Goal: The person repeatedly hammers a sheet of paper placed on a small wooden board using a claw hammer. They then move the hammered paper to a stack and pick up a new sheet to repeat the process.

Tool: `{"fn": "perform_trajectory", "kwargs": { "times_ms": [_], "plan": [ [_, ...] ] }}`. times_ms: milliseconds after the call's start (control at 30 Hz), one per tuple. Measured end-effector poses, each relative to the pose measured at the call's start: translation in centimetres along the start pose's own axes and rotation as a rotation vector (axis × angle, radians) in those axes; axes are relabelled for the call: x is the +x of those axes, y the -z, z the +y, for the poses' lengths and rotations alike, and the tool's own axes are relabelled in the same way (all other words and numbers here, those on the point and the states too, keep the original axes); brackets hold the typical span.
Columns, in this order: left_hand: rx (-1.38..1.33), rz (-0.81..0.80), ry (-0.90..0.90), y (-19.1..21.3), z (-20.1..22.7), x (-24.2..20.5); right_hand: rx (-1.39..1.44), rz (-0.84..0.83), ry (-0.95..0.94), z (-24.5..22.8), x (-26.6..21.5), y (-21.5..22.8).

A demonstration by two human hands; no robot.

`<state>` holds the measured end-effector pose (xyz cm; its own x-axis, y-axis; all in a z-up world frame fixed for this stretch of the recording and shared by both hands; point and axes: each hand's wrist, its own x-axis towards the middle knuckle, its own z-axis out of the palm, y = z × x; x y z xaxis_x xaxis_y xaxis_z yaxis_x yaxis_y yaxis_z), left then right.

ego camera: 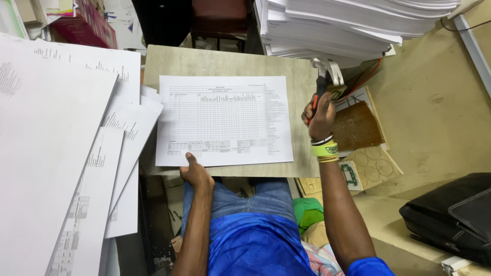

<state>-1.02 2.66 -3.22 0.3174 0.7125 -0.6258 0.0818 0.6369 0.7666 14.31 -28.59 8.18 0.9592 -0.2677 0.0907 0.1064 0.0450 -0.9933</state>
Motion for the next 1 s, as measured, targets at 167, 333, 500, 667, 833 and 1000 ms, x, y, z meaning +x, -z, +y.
{"fn": "perform_trajectory", "kwargs": {
  "times_ms": [167,333,500,667,833,1000],
  "plan": [
    [0.009,-0.032,-0.005,0.3,-1.9,2.0,-0.574,-0.108,-0.337,7.6,1.9,1.8],
    [-0.009,-0.005,0.002,-0.7,0.2,0.6,-0.201,-0.074,-0.039,4.5,1.5,0.5],
    [-0.012,-0.038,-0.013,0.7,0.5,-0.4,-0.473,-0.107,-0.427,0.3,1.0,0.6],
    [-0.043,-0.017,-0.014,-0.6,2.3,-2.5,-0.152,0.005,-0.009,-3.3,-3.6,2.1],
    [-0.005,-0.056,-0.004,0.1,1.2,-1.3,-0.512,-0.253,-0.237,4.0,-9.2,4.1],
    [-0.008,-0.025,0.001,0.4,-0.3,0.3,-0.234,0.032,-0.141,2.5,-10.7,3.3]
  ]
}}
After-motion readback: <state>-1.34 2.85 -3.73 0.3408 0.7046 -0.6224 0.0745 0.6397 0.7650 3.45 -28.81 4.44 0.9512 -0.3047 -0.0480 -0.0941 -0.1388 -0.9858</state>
